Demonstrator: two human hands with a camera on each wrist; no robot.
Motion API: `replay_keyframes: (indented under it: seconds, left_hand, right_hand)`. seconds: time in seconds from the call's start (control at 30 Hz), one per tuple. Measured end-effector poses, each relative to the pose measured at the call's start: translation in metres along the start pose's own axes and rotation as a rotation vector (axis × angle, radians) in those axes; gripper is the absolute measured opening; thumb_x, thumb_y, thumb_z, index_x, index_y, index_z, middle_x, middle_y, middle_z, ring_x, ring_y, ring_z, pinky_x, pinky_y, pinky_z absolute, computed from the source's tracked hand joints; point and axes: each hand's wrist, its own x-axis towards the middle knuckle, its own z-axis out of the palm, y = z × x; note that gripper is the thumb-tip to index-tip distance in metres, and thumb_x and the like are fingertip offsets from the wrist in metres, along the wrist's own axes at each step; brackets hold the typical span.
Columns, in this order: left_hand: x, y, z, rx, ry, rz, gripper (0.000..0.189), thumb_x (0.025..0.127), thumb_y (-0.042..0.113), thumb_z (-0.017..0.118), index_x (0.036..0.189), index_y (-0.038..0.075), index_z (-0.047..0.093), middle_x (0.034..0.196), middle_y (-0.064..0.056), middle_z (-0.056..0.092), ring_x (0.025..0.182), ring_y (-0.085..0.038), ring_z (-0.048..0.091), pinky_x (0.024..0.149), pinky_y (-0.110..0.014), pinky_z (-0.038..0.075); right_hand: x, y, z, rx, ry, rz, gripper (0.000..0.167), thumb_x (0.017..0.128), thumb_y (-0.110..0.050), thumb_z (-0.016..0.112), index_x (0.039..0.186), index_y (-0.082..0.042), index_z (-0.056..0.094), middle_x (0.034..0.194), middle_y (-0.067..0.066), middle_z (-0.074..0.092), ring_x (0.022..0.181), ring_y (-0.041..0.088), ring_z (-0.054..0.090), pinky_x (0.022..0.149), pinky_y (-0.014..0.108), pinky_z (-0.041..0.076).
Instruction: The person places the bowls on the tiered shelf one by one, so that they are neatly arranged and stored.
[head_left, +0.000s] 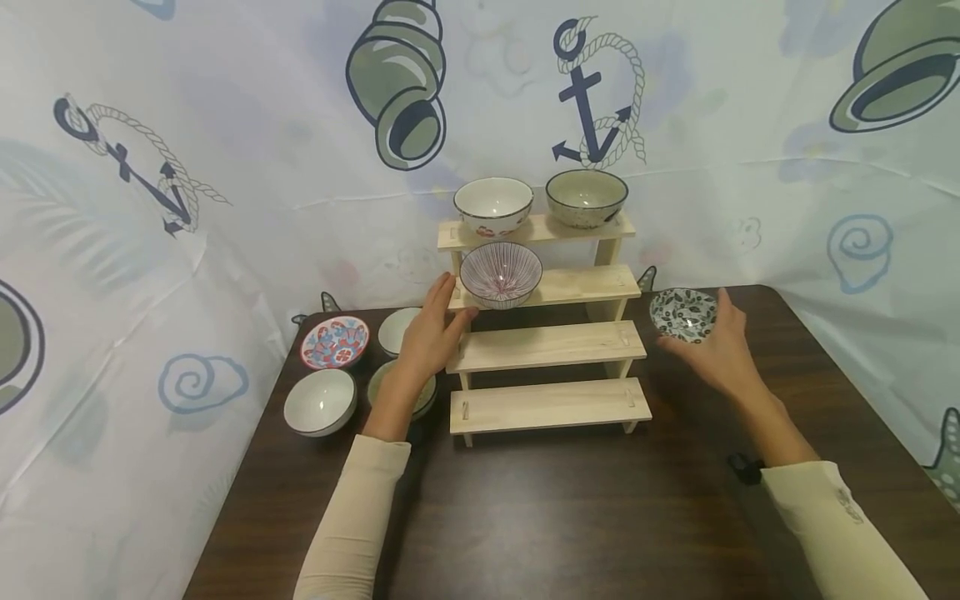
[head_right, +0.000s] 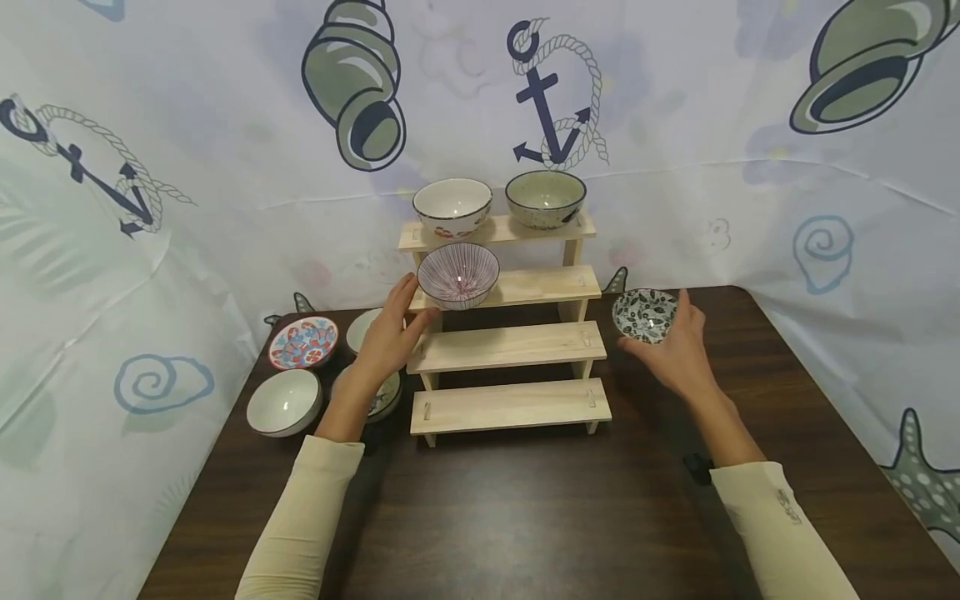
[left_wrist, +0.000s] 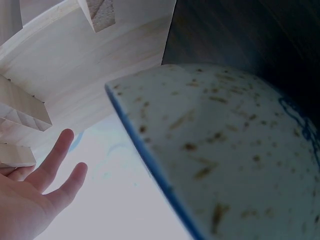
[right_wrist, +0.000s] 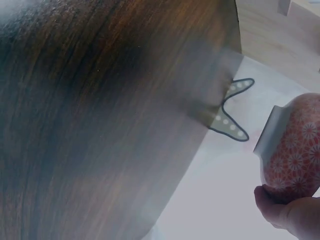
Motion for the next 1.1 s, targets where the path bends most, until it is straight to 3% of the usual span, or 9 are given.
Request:
replay_keyframes:
  seconds: [0.6, 1.1]
  left_hand:
    - [0.001, -0.002, 0.002, -0.002, 0.001, 0.003, 0.078, 0.105, 0.059, 0.047, 0.166, 0.018, 0.022, 0.175, -0.003, 0.018, 0.148, -0.042, 0.042, 0.113, -0.065, 0.041]
    - [0.001, 0.0, 0.002, 0.007, 0.0, 0.005, 0.078, 0.105, 0.06, 0.046, 0.166, 0.018, 0.021, 0.175, -0.001, 0.017, 0.148, -0.041, 0.043, 0.113, -0.064, 0.041]
  right_hand:
    - [-0.018, -0.021, -0.022, 0.021, 0.107, -0.059, 0.13, 0.08, -0.033, 0.088, 0.166, -0.011, -0.008, 0.159, 0.042, 0.011, 0.138, 0.061, 0.029, 0.107, 0.079, 0.032]
    - [-0.029, -0.032, -0.033, 0.022, 0.112, -0.031, 0.133, 0.079, -0.038, 0.089, 0.166, -0.016, -0.009, 0.158, 0.04, 0.016, 0.137, 0.059, 0.032, 0.106, 0.078, 0.033]
